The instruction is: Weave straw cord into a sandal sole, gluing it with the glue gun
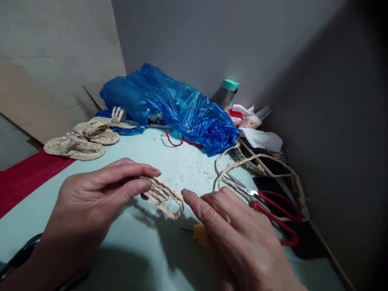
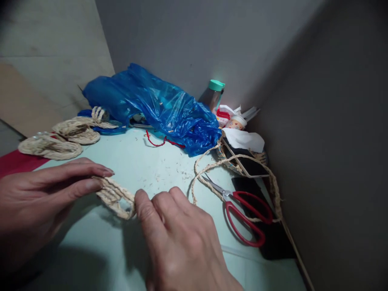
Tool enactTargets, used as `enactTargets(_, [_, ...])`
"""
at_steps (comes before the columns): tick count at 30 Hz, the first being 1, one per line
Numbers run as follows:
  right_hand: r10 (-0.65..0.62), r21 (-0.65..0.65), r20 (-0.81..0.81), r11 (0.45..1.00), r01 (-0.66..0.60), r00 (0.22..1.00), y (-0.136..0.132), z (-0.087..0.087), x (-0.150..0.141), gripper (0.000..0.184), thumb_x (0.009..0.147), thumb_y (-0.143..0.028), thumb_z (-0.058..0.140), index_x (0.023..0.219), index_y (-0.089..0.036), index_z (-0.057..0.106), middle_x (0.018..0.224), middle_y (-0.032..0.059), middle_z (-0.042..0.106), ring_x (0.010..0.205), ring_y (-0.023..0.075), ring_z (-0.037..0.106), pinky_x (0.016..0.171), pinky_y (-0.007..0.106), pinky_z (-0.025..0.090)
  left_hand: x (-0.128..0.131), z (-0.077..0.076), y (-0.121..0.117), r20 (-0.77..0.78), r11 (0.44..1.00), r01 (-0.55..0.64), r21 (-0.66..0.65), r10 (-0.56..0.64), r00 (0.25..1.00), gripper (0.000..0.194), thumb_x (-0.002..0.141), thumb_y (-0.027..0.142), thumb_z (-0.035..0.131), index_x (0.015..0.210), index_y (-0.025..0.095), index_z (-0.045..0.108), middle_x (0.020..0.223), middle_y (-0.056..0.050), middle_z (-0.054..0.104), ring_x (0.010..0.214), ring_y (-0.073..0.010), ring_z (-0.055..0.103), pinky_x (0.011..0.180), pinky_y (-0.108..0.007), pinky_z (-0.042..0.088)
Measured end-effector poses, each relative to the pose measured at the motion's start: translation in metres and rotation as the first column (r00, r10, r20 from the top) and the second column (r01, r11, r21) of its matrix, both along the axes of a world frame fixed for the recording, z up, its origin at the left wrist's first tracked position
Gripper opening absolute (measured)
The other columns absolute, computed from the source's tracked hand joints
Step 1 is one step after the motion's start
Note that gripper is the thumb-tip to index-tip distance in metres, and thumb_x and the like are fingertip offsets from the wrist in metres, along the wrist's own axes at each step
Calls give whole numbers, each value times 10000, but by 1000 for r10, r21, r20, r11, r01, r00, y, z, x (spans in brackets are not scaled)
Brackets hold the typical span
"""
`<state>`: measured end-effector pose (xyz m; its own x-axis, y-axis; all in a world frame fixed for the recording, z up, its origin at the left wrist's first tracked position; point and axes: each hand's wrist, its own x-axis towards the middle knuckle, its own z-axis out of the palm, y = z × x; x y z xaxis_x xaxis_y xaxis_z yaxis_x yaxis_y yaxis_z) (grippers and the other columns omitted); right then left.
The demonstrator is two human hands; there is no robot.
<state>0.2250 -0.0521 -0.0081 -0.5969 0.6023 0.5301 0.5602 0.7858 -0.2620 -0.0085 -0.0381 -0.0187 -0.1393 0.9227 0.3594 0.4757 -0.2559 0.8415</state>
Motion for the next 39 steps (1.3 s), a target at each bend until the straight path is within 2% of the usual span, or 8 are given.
enactTargets(6, [14,-19,-39,1000,-14,999,0,-6,-1,483,829,-10,415,1275,-91,582,808,46,599,709,198,462,535,323,340,-1,0,1,-29,1000,15,-13,-16,999,111,821,313,734,834,384,818,895,85,798,840,-140,759,739,-147,601])
enactTargets(10, [11,53,17,999,-12,1000,2,-7,-5,368,910,-21,416,1211,-74,621,790,31,612,695,189,454,534,337,313,-1,3,0,-11,999,-7,-53,7,1000,101,816,318,738,821,386,812,888,94,795,838,-121,751,754,-125,583])
enactTargets(17, [0,24,69,1000,-2,998,3,-9,-9,342,902,-64,382,1117,-96,645,842,56,656,735,216,490,612,364,391,9,4,-1,12,997,-28,-78,29,1000,91,805,313,747,788,375,812,852,81,789,813,-133,728,716,-150,582])
enactTargets(21, [-97,-36,78,994,100,992,-1,-4,-10,192,946,-172,490,1036,-130,654,941,74,678,828,230,558,745,390,457,14,5,-2,48,998,-3,-70,6,999,66,775,310,766,783,352,816,846,62,792,792,-144,726,686,-158,577])
enactTargets(25, [-189,36,120,982,186,975,-2,-5,-17,423,979,-388,591,1286,-97,577,1077,94,683,946,264,566,871,430,430,18,5,-3,123,995,12,-100,1,992,84,745,287,776,774,354,819,852,53,797,789,-163,732,686,-170,584])
enactTargets(28, [-197,73,110,979,190,974,0,-8,-25,403,995,-461,567,1219,-128,602,1123,84,685,948,266,551,850,426,391,21,4,-4,170,994,38,-103,-20,985,132,739,251,781,772,374,817,836,74,795,750,-143,727,651,-144,571])
enactTargets(35, [-235,203,-5,952,231,972,2,-14,-39,116,1009,-247,575,1038,-145,620,938,52,721,823,219,546,816,408,368,23,3,-7,192,992,89,-88,-71,979,183,745,207,778,760,385,819,830,89,794,761,-122,726,682,-121,561])
enactTargets(39, [-227,199,-28,953,228,973,1,-17,-40,106,974,-214,618,1039,-131,623,958,57,741,852,219,591,945,435,377,23,3,-6,185,991,97,-93,-78,980,189,753,206,772,764,389,820,836,87,795,749,-119,724,662,-122,559])
